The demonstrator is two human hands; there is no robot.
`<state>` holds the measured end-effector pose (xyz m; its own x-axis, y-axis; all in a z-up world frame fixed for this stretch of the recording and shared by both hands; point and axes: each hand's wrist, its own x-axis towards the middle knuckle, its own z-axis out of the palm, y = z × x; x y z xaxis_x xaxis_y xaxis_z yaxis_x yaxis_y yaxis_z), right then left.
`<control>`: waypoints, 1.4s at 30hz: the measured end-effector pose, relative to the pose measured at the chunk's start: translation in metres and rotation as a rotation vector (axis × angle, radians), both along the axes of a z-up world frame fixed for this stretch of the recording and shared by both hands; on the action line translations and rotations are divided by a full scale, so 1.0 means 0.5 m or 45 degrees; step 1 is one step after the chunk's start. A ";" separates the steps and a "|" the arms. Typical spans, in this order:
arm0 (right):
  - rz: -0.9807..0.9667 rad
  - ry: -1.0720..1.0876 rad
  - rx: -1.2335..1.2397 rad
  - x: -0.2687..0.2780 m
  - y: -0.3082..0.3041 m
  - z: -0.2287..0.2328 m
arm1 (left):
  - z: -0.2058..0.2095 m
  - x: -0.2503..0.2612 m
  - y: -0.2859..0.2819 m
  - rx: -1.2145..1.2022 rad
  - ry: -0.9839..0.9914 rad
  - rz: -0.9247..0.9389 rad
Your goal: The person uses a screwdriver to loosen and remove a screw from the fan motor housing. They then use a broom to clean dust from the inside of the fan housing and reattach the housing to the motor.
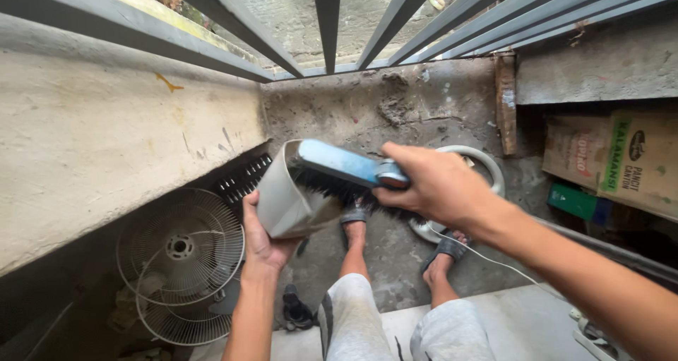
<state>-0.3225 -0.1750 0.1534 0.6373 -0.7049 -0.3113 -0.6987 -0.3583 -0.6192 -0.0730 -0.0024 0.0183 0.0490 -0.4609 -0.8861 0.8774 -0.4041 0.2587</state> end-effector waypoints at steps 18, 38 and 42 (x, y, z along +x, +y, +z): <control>-0.151 0.129 -0.481 -0.076 -0.019 0.056 | -0.036 0.004 0.069 -0.790 0.154 -0.006; 0.012 0.087 0.420 -0.059 -0.013 0.193 | -0.072 0.087 0.046 -1.003 0.020 0.227; 0.032 0.499 0.395 0.006 0.022 0.188 | -0.076 0.111 0.033 -1.074 0.034 0.138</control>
